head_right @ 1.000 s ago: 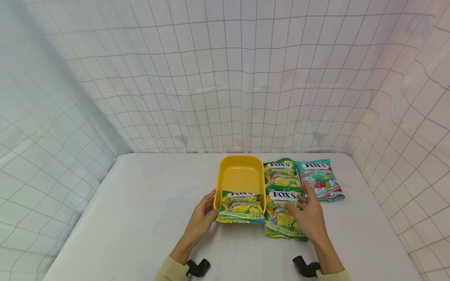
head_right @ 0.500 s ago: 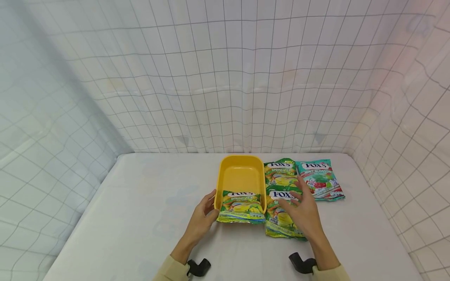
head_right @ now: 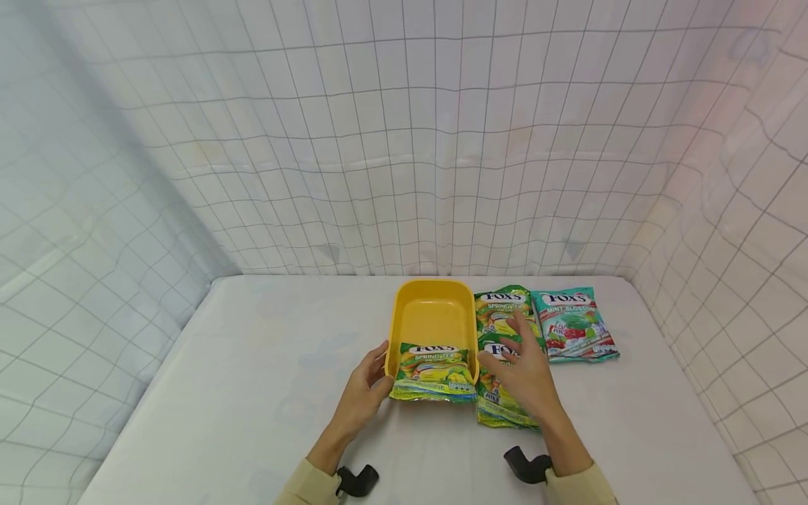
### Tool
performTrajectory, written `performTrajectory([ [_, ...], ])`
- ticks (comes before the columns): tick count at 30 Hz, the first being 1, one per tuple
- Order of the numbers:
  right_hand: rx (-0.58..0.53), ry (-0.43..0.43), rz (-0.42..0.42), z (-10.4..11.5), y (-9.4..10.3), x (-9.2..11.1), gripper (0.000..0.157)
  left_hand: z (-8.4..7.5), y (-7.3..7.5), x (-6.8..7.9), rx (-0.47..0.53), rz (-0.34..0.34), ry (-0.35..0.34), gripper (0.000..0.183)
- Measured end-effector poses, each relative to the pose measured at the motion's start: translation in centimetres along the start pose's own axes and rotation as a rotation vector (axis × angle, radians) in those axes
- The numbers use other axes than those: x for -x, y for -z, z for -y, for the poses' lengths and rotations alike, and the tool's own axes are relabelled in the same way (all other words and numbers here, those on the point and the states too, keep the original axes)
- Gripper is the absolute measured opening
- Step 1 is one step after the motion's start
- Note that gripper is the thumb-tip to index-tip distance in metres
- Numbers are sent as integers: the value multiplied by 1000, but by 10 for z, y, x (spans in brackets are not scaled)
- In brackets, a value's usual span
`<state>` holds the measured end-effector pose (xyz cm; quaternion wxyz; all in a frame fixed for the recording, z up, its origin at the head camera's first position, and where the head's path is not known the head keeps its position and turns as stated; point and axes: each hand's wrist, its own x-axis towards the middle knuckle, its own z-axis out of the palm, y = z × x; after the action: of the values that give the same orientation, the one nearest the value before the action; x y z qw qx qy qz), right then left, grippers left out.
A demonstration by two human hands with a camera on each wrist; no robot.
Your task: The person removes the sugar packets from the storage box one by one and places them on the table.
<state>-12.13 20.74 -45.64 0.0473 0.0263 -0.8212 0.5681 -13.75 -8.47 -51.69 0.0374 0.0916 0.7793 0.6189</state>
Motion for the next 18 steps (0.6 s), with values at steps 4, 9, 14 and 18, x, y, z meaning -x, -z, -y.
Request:
performTrajectory([
  [4,-23,25,20,3,-7,-3,98,1,0,0,0,1,2,65],
  [9,-24,18,32,9,-16,-6,100,1,0,0,3,4,-5,65],
  [14,-40,27,65,12,-23,-10,100,2,0,0,-2,0,6,65],
  [18,-56,26,98,15,-29,-13,101,1,0,0,-9,-5,15,65],
])
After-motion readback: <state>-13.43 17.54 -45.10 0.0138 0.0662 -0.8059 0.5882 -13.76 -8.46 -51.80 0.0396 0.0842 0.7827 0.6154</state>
